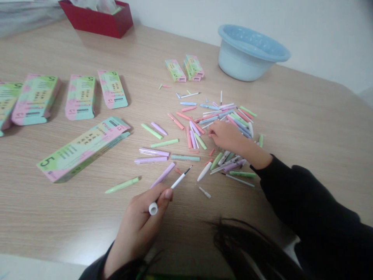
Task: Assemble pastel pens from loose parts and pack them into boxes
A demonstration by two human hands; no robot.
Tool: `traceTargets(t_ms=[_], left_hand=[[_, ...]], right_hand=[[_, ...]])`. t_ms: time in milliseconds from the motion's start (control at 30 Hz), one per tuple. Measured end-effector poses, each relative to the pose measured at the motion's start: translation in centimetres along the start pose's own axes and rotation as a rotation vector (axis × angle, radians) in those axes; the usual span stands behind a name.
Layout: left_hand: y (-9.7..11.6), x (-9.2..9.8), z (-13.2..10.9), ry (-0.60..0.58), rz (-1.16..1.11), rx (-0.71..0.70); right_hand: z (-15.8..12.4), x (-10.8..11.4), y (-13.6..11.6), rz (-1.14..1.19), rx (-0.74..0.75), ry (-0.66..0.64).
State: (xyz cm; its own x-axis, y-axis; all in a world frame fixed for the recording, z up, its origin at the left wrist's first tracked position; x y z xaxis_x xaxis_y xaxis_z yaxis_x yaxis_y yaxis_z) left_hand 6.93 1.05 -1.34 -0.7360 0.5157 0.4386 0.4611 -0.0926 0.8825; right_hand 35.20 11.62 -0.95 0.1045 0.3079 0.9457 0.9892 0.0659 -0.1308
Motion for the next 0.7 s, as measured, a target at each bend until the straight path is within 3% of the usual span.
traceTargets(t_ms=[133,267,333,700], left_hand=[[-0.6,-0.1,0.3,-0.038,0.015,-0.086],[-0.3,-0.2,0.5,-0.098,0.005,-0.142],[0.1,-0.2,0.5,-0.124,0.002,-0.139],[0.2,-0.4,0.2,-0.173,-0.011,-0.144]], right_hand=[[-3.1,1.6,-1.9,0.136,0.070,0.004],[-7.5,2.9,-4.5,0.562,0.333,-0.045],[-9.2,3.3,-5.5,0.653,0.409,-0.026],[-11.2,3.6,-7.8,0.543,0.563,0.152]])
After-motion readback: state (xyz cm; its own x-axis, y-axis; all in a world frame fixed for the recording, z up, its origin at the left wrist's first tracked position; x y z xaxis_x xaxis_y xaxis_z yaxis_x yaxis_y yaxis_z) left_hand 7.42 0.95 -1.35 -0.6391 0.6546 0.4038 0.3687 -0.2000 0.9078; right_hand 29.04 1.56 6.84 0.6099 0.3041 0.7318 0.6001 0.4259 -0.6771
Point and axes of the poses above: each hand's wrist, its own z-axis towards the middle knuckle, its own x-axis out of the back of the hand, y = z × x, the point moved 3 cm from there along z, towards the middle knuckle, and after that the axes turned 12 degrees about -y, right-handed, at the moved point
